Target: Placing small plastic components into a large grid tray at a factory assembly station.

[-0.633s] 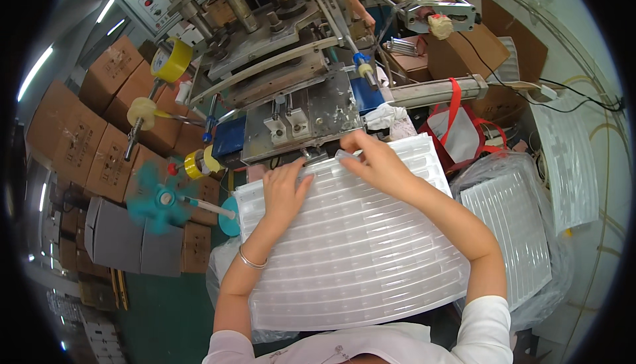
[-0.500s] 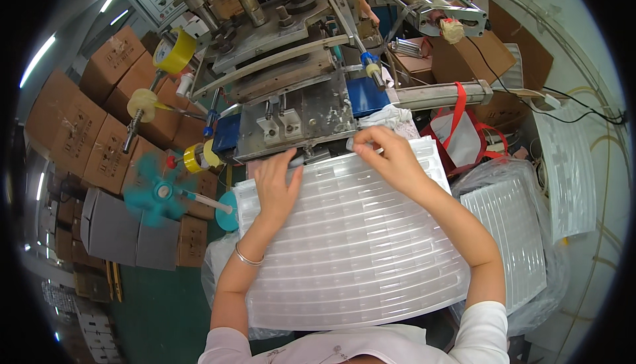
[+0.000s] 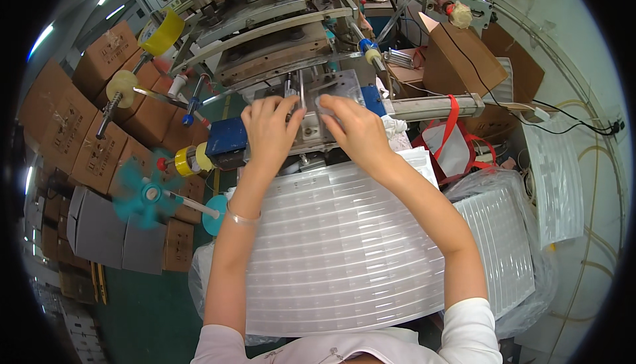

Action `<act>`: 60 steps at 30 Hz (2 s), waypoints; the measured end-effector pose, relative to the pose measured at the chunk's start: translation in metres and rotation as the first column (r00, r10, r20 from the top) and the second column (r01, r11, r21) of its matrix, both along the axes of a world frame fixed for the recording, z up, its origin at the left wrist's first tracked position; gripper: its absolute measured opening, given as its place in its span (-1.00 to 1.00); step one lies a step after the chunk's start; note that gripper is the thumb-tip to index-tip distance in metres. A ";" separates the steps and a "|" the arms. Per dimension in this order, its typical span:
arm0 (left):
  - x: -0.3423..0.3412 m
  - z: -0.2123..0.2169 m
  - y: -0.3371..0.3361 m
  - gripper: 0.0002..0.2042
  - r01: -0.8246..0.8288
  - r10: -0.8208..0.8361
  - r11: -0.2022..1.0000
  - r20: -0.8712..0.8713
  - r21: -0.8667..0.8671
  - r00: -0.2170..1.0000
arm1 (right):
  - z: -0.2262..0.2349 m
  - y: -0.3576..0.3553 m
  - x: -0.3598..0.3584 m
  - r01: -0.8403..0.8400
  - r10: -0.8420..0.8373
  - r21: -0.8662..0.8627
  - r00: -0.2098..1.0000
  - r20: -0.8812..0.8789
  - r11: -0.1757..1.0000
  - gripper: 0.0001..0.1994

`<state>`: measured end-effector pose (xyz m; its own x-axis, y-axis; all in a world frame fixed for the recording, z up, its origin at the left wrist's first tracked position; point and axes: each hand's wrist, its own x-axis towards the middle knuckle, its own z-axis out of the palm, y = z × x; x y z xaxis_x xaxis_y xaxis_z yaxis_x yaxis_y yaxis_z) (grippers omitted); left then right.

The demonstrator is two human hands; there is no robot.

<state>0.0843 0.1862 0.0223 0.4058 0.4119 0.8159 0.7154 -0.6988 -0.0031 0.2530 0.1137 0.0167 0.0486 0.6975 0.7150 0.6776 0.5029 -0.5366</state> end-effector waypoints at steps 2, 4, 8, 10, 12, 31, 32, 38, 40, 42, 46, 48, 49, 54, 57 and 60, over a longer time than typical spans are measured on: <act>-0.006 -0.004 -0.027 -0.72 0.037 -0.039 0.999 0.036 0.037 0.999 | 0.006 0.013 -0.007 0.052 -0.081 0.205 0.987 0.135 0.977 -0.74; -0.014 -0.019 -0.052 -0.69 0.118 -0.110 0.982 0.060 -0.149 0.992 | 0.005 0.029 -0.010 0.092 -0.136 0.261 0.978 0.159 0.961 -0.76; -0.017 -0.038 -0.077 -0.67 0.188 -0.196 0.947 -0.002 -0.261 0.981 | 0.003 0.053 -0.012 0.238 -0.241 0.058 0.886 0.396 0.970 -0.81; -0.012 -0.050 -0.075 -0.66 0.246 -0.268 0.931 -0.048 -0.270 0.962 | 0.000 0.056 -0.006 0.251 -0.292 0.156 0.885 0.364 0.955 -0.82; -0.008 -0.054 -0.072 -0.66 0.243 -0.276 0.922 -0.072 -0.303 0.958 | -0.004 0.054 -0.005 0.239 -0.265 0.116 0.891 0.368 0.964 -0.76; 0.005 -0.089 -0.071 -0.75 0.213 -0.357 0.845 -0.221 -0.491 0.908 | -0.093 -0.050 0.037 0.143 0.067 -0.207 0.648 0.759 0.968 -0.72; 0.003 -0.086 -0.074 -0.75 0.250 -0.385 0.812 -0.161 -0.528 0.909 | -0.094 -0.050 0.038 0.141 0.059 -0.197 0.650 0.757 0.970 -0.72; -0.021 -0.074 -0.093 -0.68 0.274 -0.366 0.821 -0.094 -0.502 0.926 | -0.071 -0.057 0.037 0.066 -0.010 -0.090 0.856 0.517 0.994 -0.86; -0.035 -0.074 -0.100 -0.66 0.280 -0.356 0.832 -0.075 -0.478 0.931 | -0.050 -0.066 0.030 0.087 -0.040 -0.119 0.936 0.350 0.989 -0.80; -0.050 -0.073 -0.104 -0.65 0.281 -0.364 0.839 -0.095 -0.466 0.927 | -0.043 -0.065 0.032 0.086 -0.026 -0.199 0.958 0.285 0.976 -0.81; -0.068 -0.065 -0.101 -0.65 0.231 -0.279 0.864 -0.043 -0.448 0.959 | -0.045 -0.061 0.036 -0.023 0.039 -0.338 0.998 0.040 0.941 -0.79; -0.072 -0.064 -0.096 -0.66 0.181 -0.198 0.879 0.007 -0.441 0.980 | -0.043 -0.060 0.037 -0.059 0.080 -0.377 0.996 0.041 0.924 -0.81; -0.071 -0.063 -0.093 -0.66 0.175 -0.189 0.880 0.012 -0.441 0.982 | -0.039 -0.060 0.037 -0.108 0.117 -0.383 0.993 -0.001 0.918 -0.81; -0.054 -0.048 -0.073 -0.67 0.074 -0.049 0.959 0.099 -0.273 0.994 | -0.010 -0.065 0.030 -0.230 0.182 -0.351 0.970 -0.163 0.908 -0.78; -0.030 -0.027 -0.053 -0.67 -0.010 0.048 0.981 0.191 -0.193 0.980 | -0.003 -0.061 0.032 -0.219 0.186 -0.303 0.974 -0.132 0.927 -0.73; -0.009 -0.014 -0.015 -0.65 -0.168 0.167 0.986 0.104 -0.002 0.980 | -0.004 -0.047 0.028 -0.154 0.122 -0.261 0.983 -0.136 0.953 -0.75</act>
<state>0.0757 0.1715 0.0083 0.2446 0.4615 0.8527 0.8190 -0.5691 0.0731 0.2807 0.0665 0.0126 0.0101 0.8689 0.4949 0.5361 0.4131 -0.7362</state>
